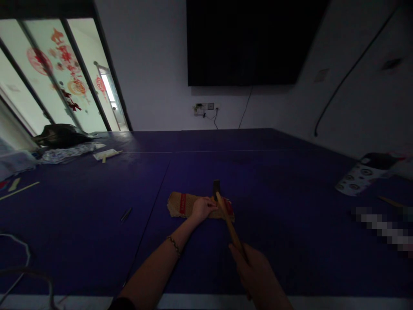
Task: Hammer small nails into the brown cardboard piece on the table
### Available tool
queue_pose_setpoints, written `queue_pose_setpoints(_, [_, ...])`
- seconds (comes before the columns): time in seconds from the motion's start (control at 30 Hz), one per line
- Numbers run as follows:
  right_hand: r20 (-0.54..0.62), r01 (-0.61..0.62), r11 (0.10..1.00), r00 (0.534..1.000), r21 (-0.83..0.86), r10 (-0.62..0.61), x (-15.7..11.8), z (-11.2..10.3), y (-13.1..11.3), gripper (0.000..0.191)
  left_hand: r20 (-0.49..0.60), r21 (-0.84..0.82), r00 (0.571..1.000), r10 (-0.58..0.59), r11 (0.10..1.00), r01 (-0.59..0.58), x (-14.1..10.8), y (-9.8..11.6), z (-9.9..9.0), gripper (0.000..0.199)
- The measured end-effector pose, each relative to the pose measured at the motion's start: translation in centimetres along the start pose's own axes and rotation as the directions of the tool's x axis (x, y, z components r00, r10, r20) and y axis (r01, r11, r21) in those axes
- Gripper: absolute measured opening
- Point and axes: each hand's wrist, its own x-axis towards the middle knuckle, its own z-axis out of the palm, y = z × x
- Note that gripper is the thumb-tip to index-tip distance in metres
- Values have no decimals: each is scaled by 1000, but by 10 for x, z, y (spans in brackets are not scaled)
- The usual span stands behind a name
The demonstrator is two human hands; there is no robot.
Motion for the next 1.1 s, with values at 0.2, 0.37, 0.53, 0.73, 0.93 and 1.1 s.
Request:
queue_pose_setpoints(0.2, [-14,33,998,999,45,-32,-2,0,0,31,14,-8,1000,8,1000,-8,0,0,-1,13])
queue_pose_setpoints(0.37, [-27,14,999,1000,44,-12,4,8,13,29,7,-18,1000,3,1000,-3,1,-1,1,11])
queue_pose_setpoints(0.53, [-34,50,997,998,51,-48,1,7,16,33,12,-22,1000,2,1000,-2,0,0,0,12])
queue_pose_setpoints(0.73, [-17,-20,999,1000,45,20,4,8,11,29,20,-33,1000,16,999,-15,1,-3,2,10])
queue_pose_setpoints(0.93, [-17,11,960,1000,281,-6,1,-14,-8,33,19,-13,1000,-3,1000,3,1,-3,2,14])
queue_pose_setpoints(1.1, [-7,179,738,973,651,-229,49,-39,-21,39,22,0,1000,-21,1000,21,1,0,0,13])
